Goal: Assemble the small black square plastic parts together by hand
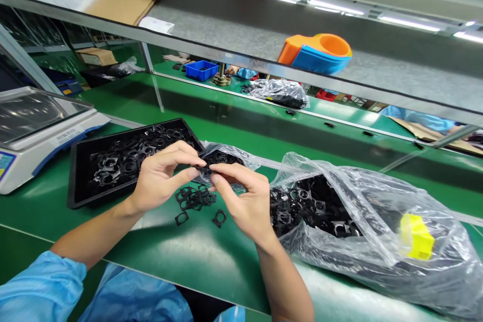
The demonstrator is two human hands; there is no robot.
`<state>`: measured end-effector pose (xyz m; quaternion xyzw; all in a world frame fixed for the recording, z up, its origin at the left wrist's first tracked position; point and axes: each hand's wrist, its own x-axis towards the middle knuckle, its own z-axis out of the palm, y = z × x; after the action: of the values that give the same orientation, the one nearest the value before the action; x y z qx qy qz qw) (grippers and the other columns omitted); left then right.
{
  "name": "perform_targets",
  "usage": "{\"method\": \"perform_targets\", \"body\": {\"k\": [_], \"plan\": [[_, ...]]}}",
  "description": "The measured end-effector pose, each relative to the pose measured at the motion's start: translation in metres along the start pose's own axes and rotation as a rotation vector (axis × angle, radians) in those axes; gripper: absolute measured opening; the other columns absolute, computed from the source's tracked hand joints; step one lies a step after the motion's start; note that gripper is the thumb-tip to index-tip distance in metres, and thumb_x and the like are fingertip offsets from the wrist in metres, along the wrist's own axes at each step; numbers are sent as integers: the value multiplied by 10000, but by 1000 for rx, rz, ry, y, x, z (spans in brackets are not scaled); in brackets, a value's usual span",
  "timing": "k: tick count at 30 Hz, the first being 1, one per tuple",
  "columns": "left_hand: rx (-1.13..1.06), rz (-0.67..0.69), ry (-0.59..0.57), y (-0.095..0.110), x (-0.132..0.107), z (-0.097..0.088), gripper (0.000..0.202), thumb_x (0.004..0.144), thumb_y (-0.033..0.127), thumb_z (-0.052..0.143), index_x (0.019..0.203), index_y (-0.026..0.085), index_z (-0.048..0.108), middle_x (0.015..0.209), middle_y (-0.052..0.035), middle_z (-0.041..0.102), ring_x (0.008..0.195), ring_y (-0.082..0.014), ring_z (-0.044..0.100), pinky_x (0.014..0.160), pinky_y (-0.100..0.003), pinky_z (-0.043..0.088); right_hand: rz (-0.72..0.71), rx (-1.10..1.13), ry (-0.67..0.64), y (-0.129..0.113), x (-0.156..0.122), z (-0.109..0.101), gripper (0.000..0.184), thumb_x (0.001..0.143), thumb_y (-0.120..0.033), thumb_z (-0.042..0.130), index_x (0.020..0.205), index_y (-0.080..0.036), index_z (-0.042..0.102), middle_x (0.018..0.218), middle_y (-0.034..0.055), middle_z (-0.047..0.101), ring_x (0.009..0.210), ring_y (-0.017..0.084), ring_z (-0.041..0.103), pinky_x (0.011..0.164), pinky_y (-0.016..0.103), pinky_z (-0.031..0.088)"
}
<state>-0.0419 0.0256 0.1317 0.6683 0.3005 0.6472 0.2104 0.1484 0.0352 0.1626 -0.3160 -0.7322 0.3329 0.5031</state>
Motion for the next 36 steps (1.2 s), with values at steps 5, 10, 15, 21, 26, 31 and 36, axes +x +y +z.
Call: {"method": "perform_targets", "body": {"k": [5,10,15,21,26,31,36], "plan": [[4,-54,-26,3,-2,-1,133,895,226,739,1016,208,793,865,-51,750,783,-158,676,733,-278,552,-27,-18,49,3,0,1,202,885,-166,696,993,-276,827,877,39,800,770,204,746,714,341,632],[-74,-58,-67,4,-1,-2,235,926,214,664,1142,182,752,1056,-99,750,976,-204,702,877,-315,576,-41,9,56,3,-1,0,225,912,-178,674,1042,-288,819,978,50,804,869,217,749,794,363,638],[-125,-112,-56,2,-2,2,224,900,161,690,1119,189,725,1033,-63,724,911,-156,708,817,-244,590,-28,28,21,1,0,0,162,922,-205,687,1026,-273,792,1004,45,783,908,201,735,776,314,624],[-120,-153,-111,2,-5,3,235,920,109,607,1124,185,696,982,-52,734,805,-139,698,745,-241,593,-13,23,54,3,1,3,119,901,-246,718,1019,-237,722,1024,58,737,920,201,710,793,317,625],[-61,-33,-144,4,-1,-2,156,933,170,598,1031,180,719,959,-75,715,913,-190,669,820,-308,562,-47,12,50,4,2,3,65,868,-185,731,901,-234,705,927,43,729,863,189,687,743,302,608],[-24,-44,-176,4,-1,-1,169,909,230,698,1074,195,708,990,-73,691,929,-188,643,819,-308,554,-69,-13,67,5,4,4,104,848,-193,746,804,-228,659,817,30,698,744,176,640,673,306,561],[-13,-60,-169,3,-2,3,144,923,186,675,1064,200,697,1000,-67,683,936,-172,648,800,-279,565,-57,-26,30,3,5,4,195,844,-199,746,721,-221,596,757,21,661,695,165,600,627,295,515]]}}
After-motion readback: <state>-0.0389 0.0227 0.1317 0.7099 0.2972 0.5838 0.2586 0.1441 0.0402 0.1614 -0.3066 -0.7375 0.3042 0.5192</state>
